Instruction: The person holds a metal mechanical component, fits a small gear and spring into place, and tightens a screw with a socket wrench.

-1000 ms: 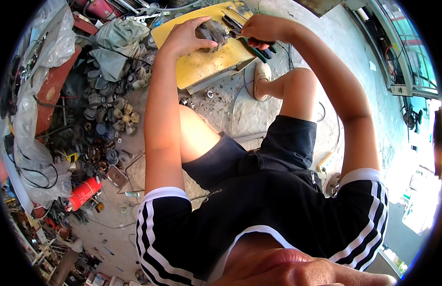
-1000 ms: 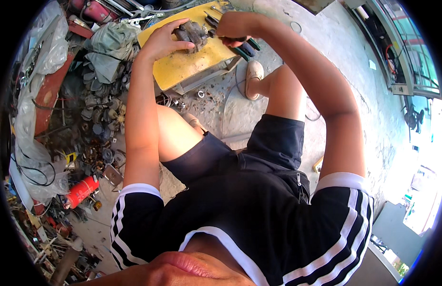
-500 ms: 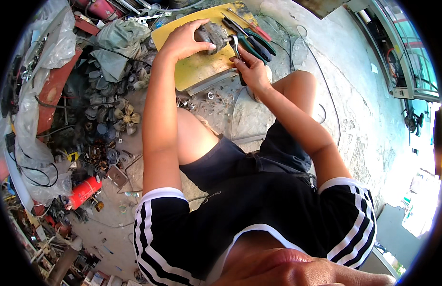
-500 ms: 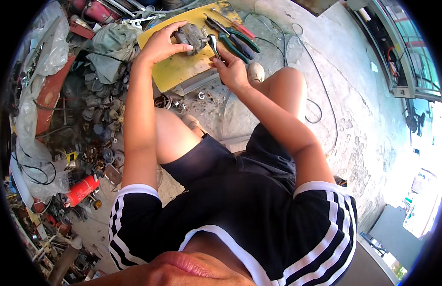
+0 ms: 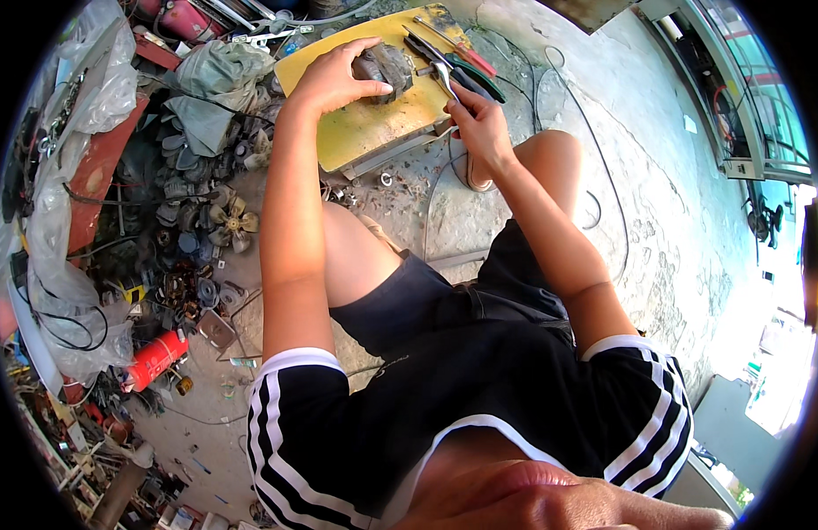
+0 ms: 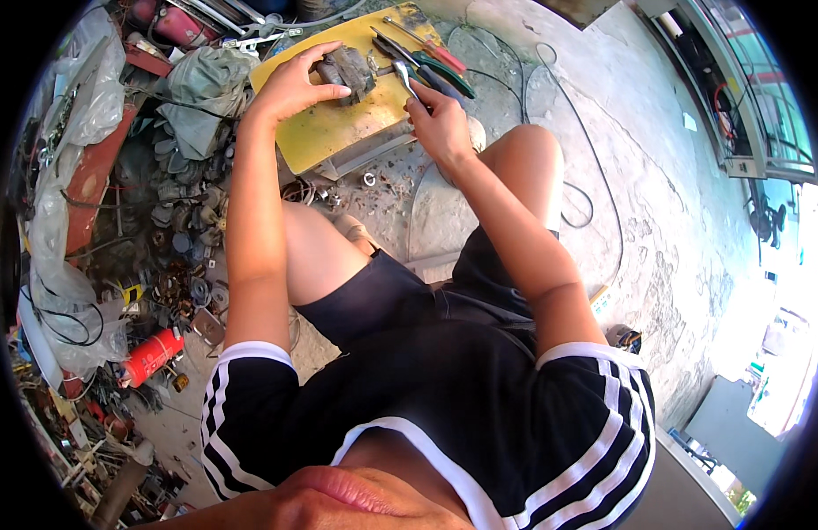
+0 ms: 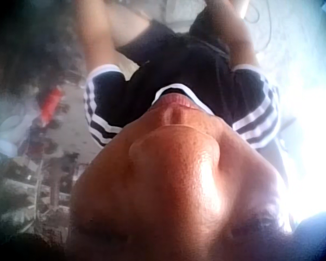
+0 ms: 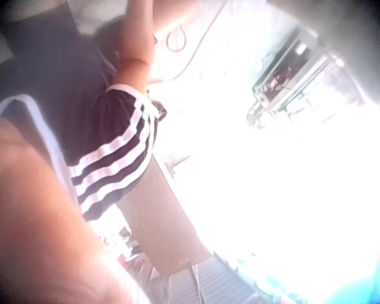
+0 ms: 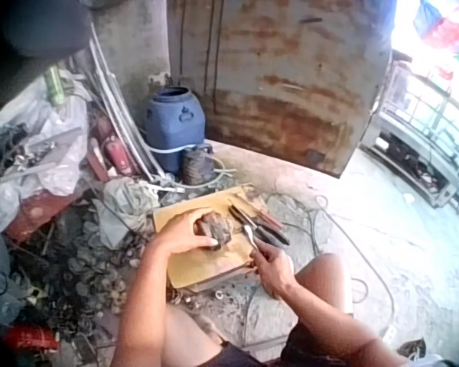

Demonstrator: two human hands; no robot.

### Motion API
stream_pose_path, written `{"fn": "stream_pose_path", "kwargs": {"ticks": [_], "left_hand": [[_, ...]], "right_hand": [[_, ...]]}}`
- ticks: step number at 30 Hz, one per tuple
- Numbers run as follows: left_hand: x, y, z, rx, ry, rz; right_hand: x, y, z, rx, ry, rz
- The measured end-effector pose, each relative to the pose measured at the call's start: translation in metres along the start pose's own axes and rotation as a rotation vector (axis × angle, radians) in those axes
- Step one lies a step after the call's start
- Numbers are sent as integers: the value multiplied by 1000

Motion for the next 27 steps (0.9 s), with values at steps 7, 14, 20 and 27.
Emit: {"fn": "stream_pose_path", "kwargs": {"ticks": [7,14,20,27], "left_hand": [[1,-1,-2,10,29,-27],[4,-3,-2,13,50,-56],[1,1,-5,35,57,-40],[3,-3,-5,24,33,-60]], "right_hand": [[10,7,-25,-177,-38,-161],[32,14,-80,-461,-145,-483],[39,4,-99,-701,15,-518],[-10,-17,-6,-148,141,26]]}}
Point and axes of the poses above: each hand's wrist, its own x-axis towards the middle knuckle, its own y-axis out of the back of the hand, z = x × y, the point moved 4 cm from there along x, towards the middle knuckle, and after that the axes turned 5 degrees about -y, right-handed, at the moved point
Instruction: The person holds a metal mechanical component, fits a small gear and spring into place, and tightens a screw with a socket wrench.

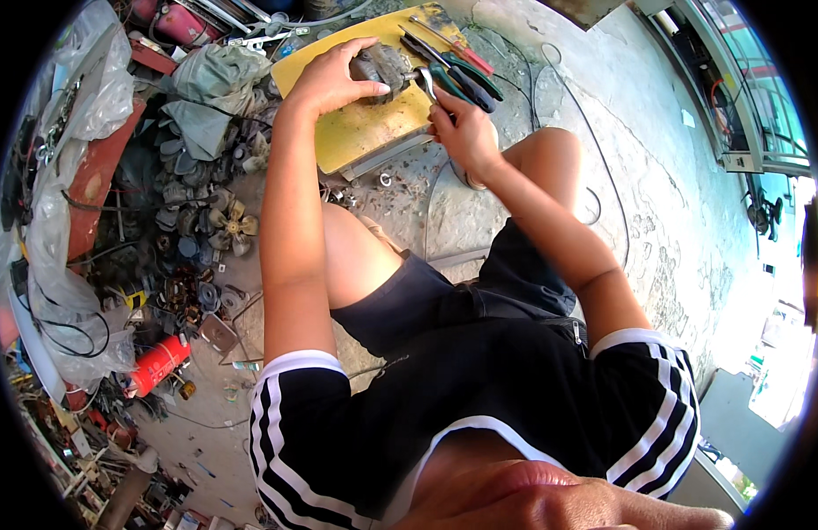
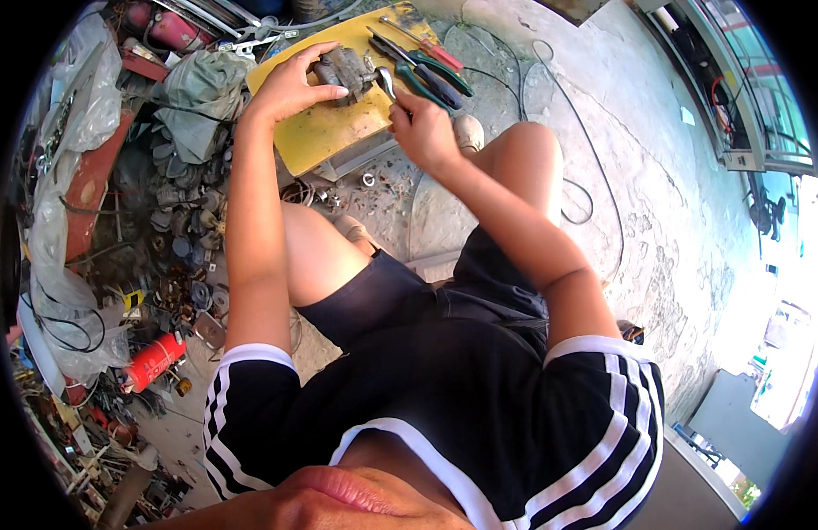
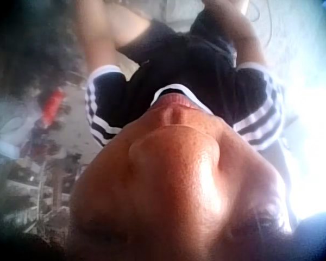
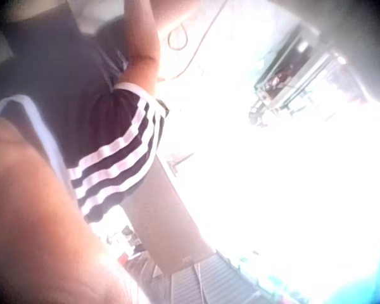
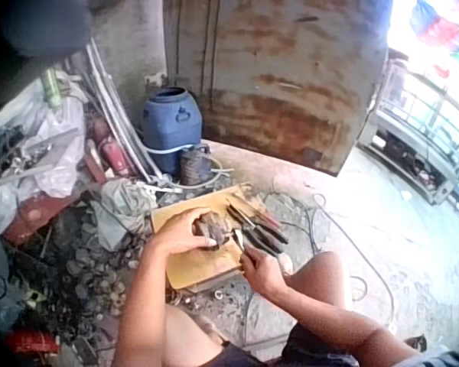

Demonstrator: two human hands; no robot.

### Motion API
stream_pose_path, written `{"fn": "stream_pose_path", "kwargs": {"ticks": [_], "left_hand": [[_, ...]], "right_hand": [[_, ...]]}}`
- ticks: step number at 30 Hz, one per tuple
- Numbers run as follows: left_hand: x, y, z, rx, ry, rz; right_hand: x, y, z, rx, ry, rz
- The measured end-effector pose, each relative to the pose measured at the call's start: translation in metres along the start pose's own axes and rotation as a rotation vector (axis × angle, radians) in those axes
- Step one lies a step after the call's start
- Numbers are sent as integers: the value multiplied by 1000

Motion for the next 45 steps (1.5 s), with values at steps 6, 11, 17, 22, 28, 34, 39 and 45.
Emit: {"fn": "stream_pose_path", "kwargs": {"ticks": [6,11,17,22,28,34,39,45], "left_hand": [[-2,0,1,-76,15,-30],[-3,1,0,-109,35,-40],[-7,-9,1,-38,124,137],[-15,-3,15,193,234,108],[-18,-1,23,229,245,87],[-21,-3,20,257,212,127],[-19,-7,18,271,141,191],[-20,-7,17,298,169,155]], "right_hand": [[0,-45,44,428,-70,133],[-3,-29,33,603,-165,136],[56,17,-34,-116,38,-74],[87,15,-65,-318,-26,-217],[113,11,-66,-356,-2,-331],[127,7,-101,-521,-120,-517],[144,3,-107,-595,-82,-508],[98,-2,-82,-666,131,-347]]}}
Point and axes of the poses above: each hand's wrist, its own x-axis towards the middle knuckle, its own y-axis out of the back of the hand, z = x × y, the point moved 4 cm from there along x, towards the middle knuckle, and after that the axes turned 5 degrees about -y, right-handed, at the moved point
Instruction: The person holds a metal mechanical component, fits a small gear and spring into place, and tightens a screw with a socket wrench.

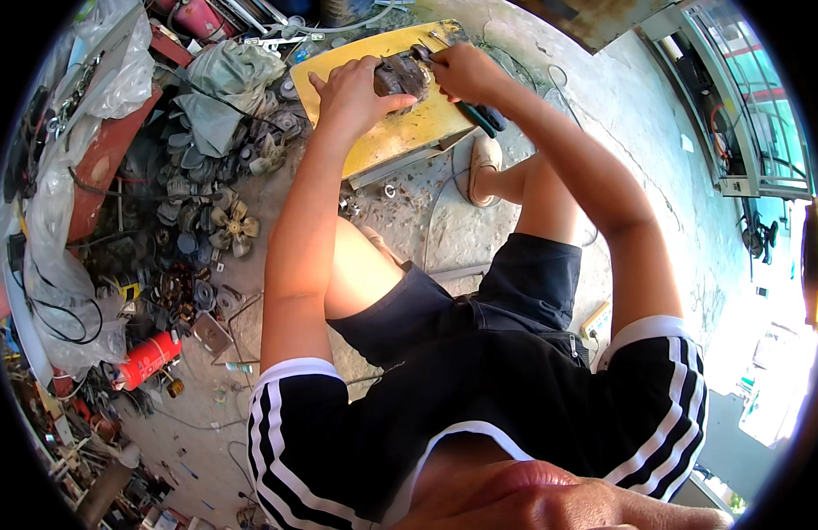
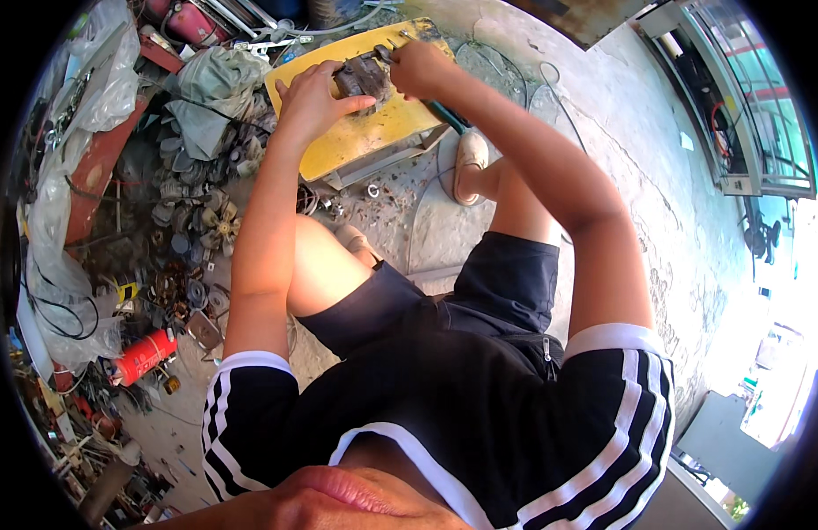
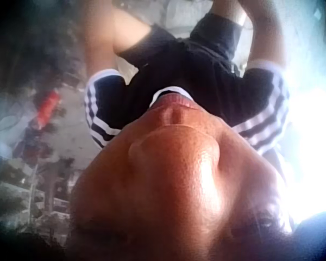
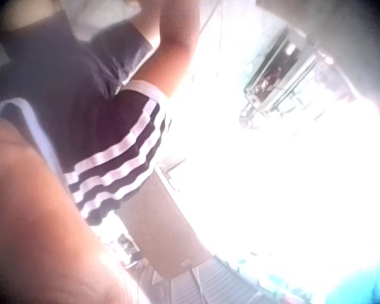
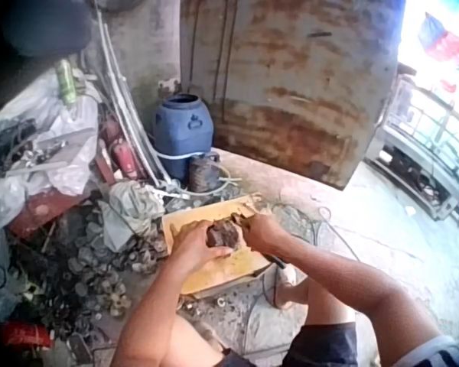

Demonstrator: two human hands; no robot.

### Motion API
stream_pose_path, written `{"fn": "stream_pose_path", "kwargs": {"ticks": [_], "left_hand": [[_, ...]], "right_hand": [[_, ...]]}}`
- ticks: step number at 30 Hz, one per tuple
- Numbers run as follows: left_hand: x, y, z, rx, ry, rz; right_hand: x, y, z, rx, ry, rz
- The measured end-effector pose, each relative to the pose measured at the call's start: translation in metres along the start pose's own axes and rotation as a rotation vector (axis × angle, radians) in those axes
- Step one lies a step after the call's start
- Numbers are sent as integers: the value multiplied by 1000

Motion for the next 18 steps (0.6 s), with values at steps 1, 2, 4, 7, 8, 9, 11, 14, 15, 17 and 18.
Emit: {"fn": "stream_pose_path", "kwargs": {"ticks": [1,2,4,7,8,9,11,14,15,17,18], "left_hand": [[1,2,3,-1,0,-17],[1,2,3,0,8,-33],[1,-1,3,8,-2,5],[0,-1,4,52,23,11],[-1,-1,5,70,34,4],[-2,-1,7,82,30,21],[-4,-1,11,104,20,54],[-5,-14,13,171,-6,137],[-3,-14,14,169,7,108],[2,-11,15,164,32,51],[3,-6,15,147,37,44]], "right_hand": [[-1,-15,16,-15,34,126],[-12,-22,16,1,22,214],[-23,-37,22,154,74,414],[-27,-57,29,510,-42,521],[-27,-62,33,649,-122,531],[-29,-65,37,785,-201,538],[-37,-66,40,860,-199,517],[-59,-77,42,935,-219,384],[-68,-78,43,957,-240,361],[-87,-79,42,999,-283,313],[-93,-78,43,993,-280,319]]}}
Point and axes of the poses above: each hand's wrist, its own x-axis towards the middle knuckle, its own y-axis out of the back of the hand, z = x × y, the point moved 4 cm from there along x, towards the middle knuckle, and after that the axes turned 5 degrees about -y, right-handed, at the moved point
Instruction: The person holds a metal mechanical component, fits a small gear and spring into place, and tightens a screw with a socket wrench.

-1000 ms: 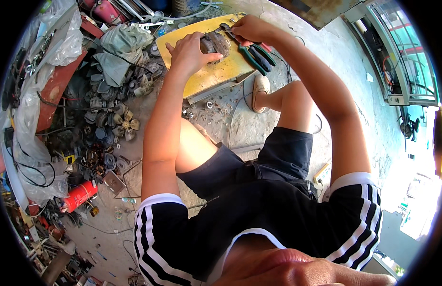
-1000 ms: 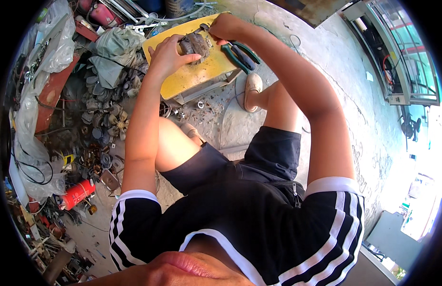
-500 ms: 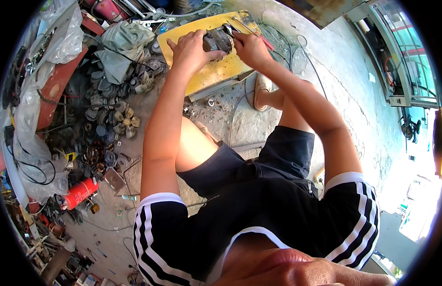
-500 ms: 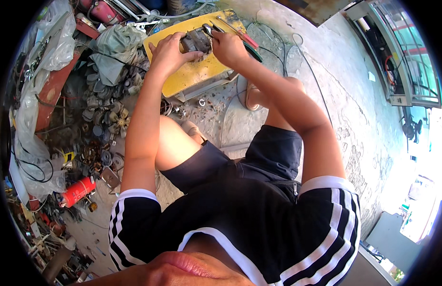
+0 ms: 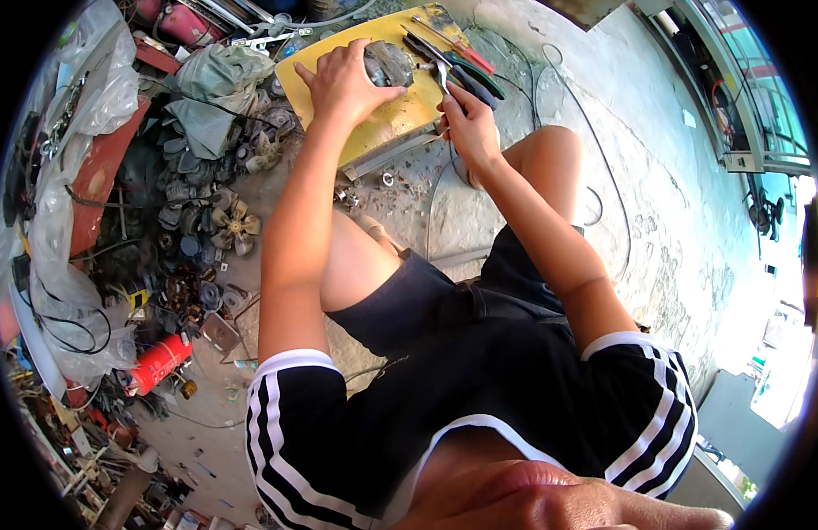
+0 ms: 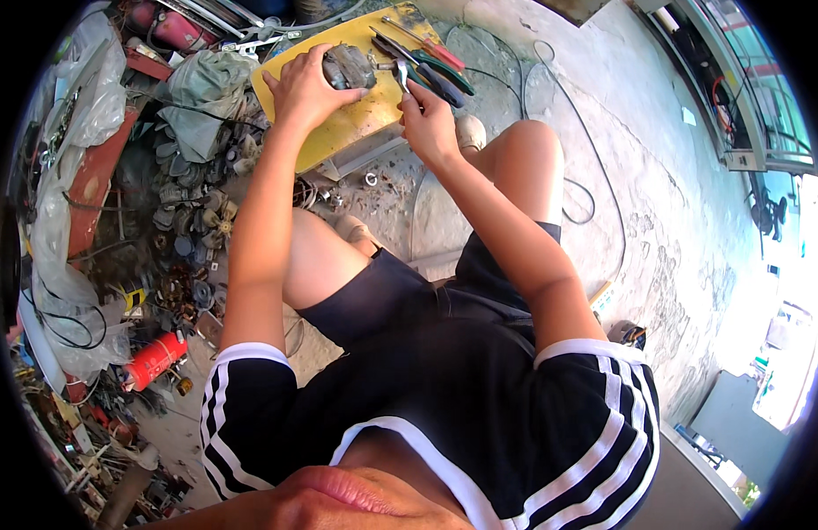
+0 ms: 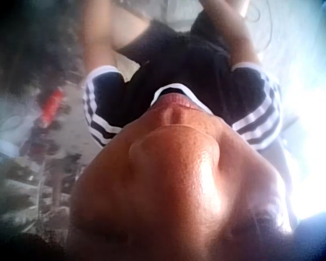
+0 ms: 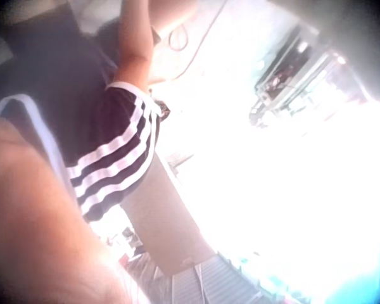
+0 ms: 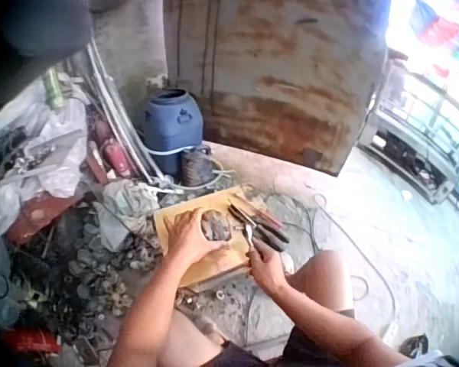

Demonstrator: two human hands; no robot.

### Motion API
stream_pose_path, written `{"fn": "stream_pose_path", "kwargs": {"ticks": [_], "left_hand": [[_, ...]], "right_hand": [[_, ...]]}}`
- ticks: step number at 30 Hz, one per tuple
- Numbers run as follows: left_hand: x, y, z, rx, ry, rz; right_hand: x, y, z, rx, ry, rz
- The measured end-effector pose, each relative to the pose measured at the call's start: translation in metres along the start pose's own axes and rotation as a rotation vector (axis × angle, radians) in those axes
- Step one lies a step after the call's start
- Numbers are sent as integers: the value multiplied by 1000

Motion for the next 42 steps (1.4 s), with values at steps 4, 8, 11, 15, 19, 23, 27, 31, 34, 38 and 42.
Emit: {"fn": "stream_pose_path", "kwargs": {"ticks": [4,8,11,15,19,23,27,31,34,38,42], "left_hand": [[7,3,-20,-204,0,25],[17,-24,-61,-772,106,-133],[12,-10,-50,-931,117,-248],[7,-2,-47,-905,118,-288],[6,-3,-45,-849,97,-320],[3,7,-38,-816,106,-347],[5,2,-39,-814,95,-347],[6,-1,-41,-804,78,-340],[7,-6,-45,-799,78,-337],[9,-8,-46,-772,61,-324],[9,-10,-47,-699,108,-286]], "right_hand": [[-15,14,6,67,-34,59],[-17,18,18,31,-19,-11],[-21,19,23,-69,-31,-38],[-27,11,18,-137,-7,-52],[-28,6,13,-158,36,-51],[-26,6,9,-190,52,-37],[-21,7,7,-272,111,-63],[-17,11,-5,-394,207,-114],[-11,13,-26,-455,91,-231],[9,15,-39,-438,-62,-364],[17,10,-70,-544,-127,-561]]}}
Point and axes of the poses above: each hand's wrist, its own x-axis towards the middle knuckle, its own y-axis out of the back of the hand, z = x × y, the point moved 4 cm from there along x, towards the middle knuckle, and after that the axes turned 5 degrees about -y, right-handed, at the moved point
